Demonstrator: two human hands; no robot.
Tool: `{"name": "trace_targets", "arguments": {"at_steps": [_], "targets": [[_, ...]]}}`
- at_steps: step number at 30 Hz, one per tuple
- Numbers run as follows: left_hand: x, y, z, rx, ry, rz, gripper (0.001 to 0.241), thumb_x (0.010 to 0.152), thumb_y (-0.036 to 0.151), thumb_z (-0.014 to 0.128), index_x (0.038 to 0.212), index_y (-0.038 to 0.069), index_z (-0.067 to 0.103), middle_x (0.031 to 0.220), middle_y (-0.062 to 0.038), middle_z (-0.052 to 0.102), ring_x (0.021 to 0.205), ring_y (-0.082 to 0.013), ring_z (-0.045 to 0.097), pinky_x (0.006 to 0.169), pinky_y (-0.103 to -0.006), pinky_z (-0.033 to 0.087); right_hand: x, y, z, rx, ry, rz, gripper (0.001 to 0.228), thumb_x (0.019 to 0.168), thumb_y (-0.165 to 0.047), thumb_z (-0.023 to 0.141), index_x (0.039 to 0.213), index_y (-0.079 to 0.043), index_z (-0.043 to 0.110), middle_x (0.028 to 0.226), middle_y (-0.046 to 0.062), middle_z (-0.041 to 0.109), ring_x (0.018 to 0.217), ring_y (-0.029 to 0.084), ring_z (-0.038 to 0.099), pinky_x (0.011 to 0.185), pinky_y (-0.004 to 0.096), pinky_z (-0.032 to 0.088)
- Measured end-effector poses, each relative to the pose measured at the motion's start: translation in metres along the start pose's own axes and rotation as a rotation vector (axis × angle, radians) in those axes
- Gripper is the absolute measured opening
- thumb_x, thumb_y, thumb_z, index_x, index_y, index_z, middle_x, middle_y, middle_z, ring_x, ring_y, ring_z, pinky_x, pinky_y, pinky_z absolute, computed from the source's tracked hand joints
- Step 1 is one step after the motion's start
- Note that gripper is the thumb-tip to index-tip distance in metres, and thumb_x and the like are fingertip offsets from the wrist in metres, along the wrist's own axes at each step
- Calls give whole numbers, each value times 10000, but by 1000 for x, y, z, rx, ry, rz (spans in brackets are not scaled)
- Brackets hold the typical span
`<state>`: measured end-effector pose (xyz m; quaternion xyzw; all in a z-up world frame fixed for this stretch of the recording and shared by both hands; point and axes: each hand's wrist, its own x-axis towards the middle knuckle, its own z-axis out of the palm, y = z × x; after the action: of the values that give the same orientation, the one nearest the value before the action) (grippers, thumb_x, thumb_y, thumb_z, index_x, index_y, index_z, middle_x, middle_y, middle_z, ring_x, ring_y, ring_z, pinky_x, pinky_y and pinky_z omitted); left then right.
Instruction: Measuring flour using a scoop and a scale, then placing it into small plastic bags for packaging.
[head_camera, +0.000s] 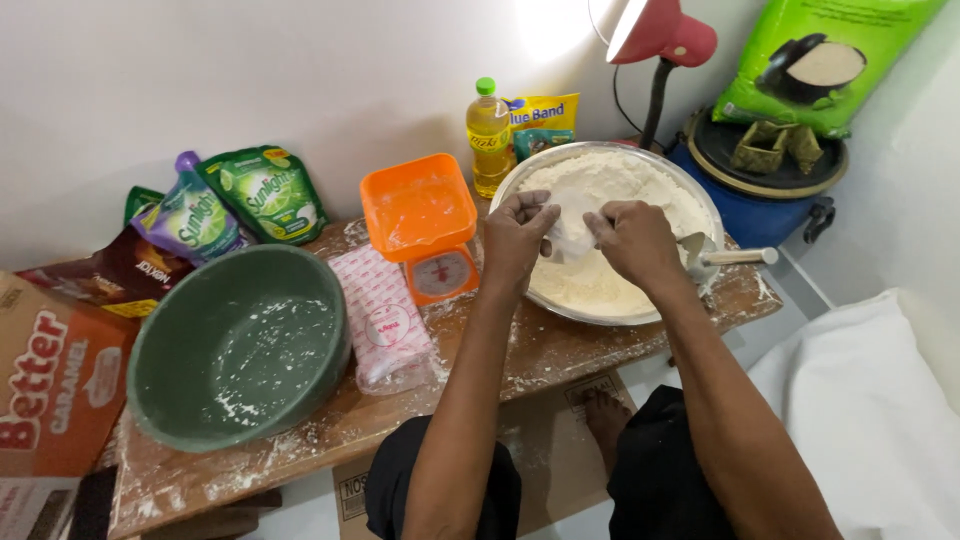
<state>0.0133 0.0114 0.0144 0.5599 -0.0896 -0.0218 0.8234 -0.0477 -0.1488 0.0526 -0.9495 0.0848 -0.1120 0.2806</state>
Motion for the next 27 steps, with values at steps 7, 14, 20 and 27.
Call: {"name": "trace_targets", "arguments": {"at_steps": [7, 14, 20, 27], "targets": [[7, 30, -12, -34, 42, 95, 356, 883, 38, 768, 1179, -124, 656, 890, -230, 668, 469, -145, 599, 391, -264, 502, 5, -35, -11, 35, 65, -84, 322, 1041, -317, 593, 872, -107, 769, 723, 82, 746, 792, 351, 748, 722, 500, 583], [5, 90, -38, -74, 74, 227, 301, 869, 26, 777, 1123, -100, 677, 837, -225, 669, 536, -187, 658, 368, -266, 524, 12, -85, -15, 63, 119, -250, 361, 1066, -343, 618, 860, -81, 759, 698, 89, 725, 769, 365, 734, 754, 483, 582], [14, 136, -77, 43, 182, 297, 261, 891, 24, 732, 1108, -103, 664, 816, -206, 659, 531, -174, 639, 371, -251, 510, 46, -140, 1, 21, 22, -288, 368, 1052, -425, 578, 973, -127, 778, 772, 37, 746, 873, 344, 734, 819, 512, 565], [44, 115, -133, 228, 312, 220, 239, 853, 37, 730, 1059, -71, 679, 751, -189, 694, 450, -177, 649, 344, -260, 503, 99, -152, 67, -55, -140, -236, 350, 980, -415, 567, 961, -145, 790, 920, 162, 757, 1031, 471, 695, 938, 577, 509]]}}
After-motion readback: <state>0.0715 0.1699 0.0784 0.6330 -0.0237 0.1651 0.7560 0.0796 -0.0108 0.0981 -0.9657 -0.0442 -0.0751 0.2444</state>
